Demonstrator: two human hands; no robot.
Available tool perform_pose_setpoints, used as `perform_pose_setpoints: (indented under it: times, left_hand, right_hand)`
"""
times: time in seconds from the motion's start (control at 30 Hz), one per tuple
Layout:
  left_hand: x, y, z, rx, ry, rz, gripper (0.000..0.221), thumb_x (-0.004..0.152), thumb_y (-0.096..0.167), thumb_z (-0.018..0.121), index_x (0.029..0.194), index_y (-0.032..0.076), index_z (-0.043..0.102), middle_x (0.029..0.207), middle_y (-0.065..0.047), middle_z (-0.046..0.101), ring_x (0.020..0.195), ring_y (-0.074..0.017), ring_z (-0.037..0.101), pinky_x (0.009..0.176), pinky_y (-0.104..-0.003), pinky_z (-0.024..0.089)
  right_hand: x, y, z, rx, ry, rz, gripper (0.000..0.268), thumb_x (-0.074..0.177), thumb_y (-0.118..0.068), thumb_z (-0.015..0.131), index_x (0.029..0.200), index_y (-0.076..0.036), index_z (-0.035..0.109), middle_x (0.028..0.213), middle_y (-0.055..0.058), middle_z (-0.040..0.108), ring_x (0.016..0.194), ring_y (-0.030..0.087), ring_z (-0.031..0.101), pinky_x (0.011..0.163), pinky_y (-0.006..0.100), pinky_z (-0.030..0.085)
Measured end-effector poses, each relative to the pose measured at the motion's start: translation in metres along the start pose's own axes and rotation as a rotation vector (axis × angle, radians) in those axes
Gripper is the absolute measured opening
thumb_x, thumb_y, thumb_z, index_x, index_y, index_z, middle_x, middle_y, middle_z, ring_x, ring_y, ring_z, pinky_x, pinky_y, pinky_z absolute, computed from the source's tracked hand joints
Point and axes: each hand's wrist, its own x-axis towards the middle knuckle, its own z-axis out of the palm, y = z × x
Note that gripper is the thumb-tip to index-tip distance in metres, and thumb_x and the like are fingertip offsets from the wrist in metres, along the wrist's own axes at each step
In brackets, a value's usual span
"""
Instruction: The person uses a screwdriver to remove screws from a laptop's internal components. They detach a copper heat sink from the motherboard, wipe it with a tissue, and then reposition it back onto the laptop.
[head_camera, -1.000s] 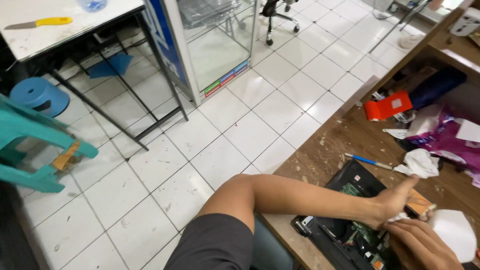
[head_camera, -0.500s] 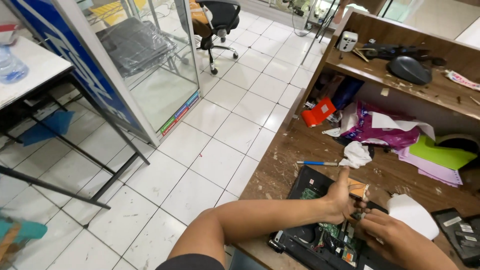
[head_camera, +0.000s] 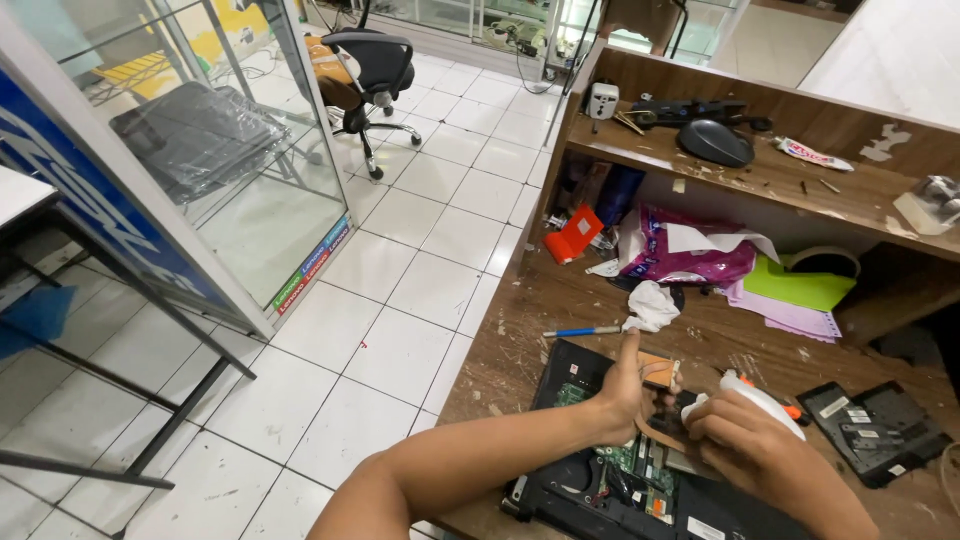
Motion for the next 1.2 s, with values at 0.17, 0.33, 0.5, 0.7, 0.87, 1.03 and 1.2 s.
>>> perform_pose_setpoints:
  times: [0.17, 0.33, 0.5, 0.7, 0.87, 1.03, 1.2]
  left_hand:
    - [-0.002, 0.004, -0.002, -0.041, -0.044, -0.014, 0.088, 0.117, 0.078, 0.019, 0.089, 0.01, 0.067, 0.075, -0.004, 0.063, 0.065, -0.0159, 0.054, 0.069, -0.033, 0.046]
    - [-0.011, 0.013, 0.002, -0.071, -0.049, -0.114, 0.079, 0.113, 0.079, 0.021, 0.102, 0.01, 0.059, 0.083, -0.006, 0.058, 0.069, -0.0172, 0.049, 0.078, -0.037, 0.047]
    - [0.021, -0.015, -0.024, -0.168, -0.122, -0.046, 0.098, 0.102, 0.092, 0.027, 0.111, 0.0, 0.058, 0.087, -0.011, 0.055, 0.073, -0.0229, 0.055, 0.078, -0.04, 0.057]
    - [0.011, 0.0, -0.02, -0.122, -0.198, -0.009, 0.089, 0.104, 0.088, 0.019, 0.102, 0.005, 0.05, 0.09, -0.01, 0.044, 0.077, -0.0243, 0.048, 0.084, -0.044, 0.05]
    - [0.013, -0.002, -0.023, -0.127, -0.211, -0.016, 0.092, 0.101, 0.093, 0.015, 0.1, 0.007, 0.051, 0.088, -0.008, 0.046, 0.076, -0.0227, 0.05, 0.084, -0.044, 0.051]
    - [0.011, -0.002, -0.024, -0.114, -0.215, 0.001, 0.091, 0.102, 0.091, 0.014, 0.099, 0.008, 0.052, 0.087, -0.008, 0.047, 0.074, -0.0229, 0.051, 0.083, -0.045, 0.051]
    - [0.01, -0.005, -0.025, -0.128, -0.251, -0.009, 0.091, 0.102, 0.091, 0.015, 0.1, 0.008, 0.051, 0.087, -0.008, 0.045, 0.075, -0.0229, 0.049, 0.085, -0.044, 0.049]
  right_hand:
    - [0.0, 0.005, -0.01, 0.037, 0.39, -0.03, 0.011, 0.09, -0.006, 0.078, 0.1, -0.006, 0.074, 0.11, 0.008, 0.079, 0.1, 0.022, 0.078, 0.091, 0.035, 0.062]
    - [-0.028, 0.066, 0.022, -0.157, 0.457, 0.121, 0.02, 0.094, -0.005, 0.077, 0.114, -0.006, 0.074, 0.13, 0.014, 0.07, 0.116, 0.027, 0.075, 0.103, 0.038, 0.062]
    - [-0.036, 0.08, 0.035, -0.313, 0.499, 0.296, 0.016, 0.1, -0.003, 0.071, 0.111, -0.012, 0.079, 0.126, 0.01, 0.076, 0.121, 0.031, 0.076, 0.103, 0.042, 0.062]
    - [-0.031, 0.075, 0.031, -0.378, 0.541, 0.345, 0.012, 0.102, -0.004, 0.073, 0.11, -0.011, 0.08, 0.113, 0.007, 0.074, 0.107, 0.028, 0.078, 0.091, 0.037, 0.065]
    - [-0.026, 0.077, 0.035, -0.38, 0.61, 0.335, 0.016, 0.106, -0.008, 0.07, 0.114, -0.016, 0.082, 0.104, 0.003, 0.071, 0.097, 0.023, 0.078, 0.084, 0.034, 0.064]
    - [-0.03, 0.083, 0.047, -0.416, 0.646, 0.31, 0.026, 0.104, -0.007, 0.073, 0.126, -0.016, 0.082, 0.104, 0.003, 0.068, 0.093, 0.024, 0.077, 0.081, 0.033, 0.064]
    - [-0.018, 0.06, 0.036, -0.419, 0.645, 0.29, 0.023, 0.105, -0.003, 0.07, 0.124, -0.011, 0.079, 0.098, 0.005, 0.063, 0.098, 0.025, 0.077, 0.086, 0.032, 0.063]
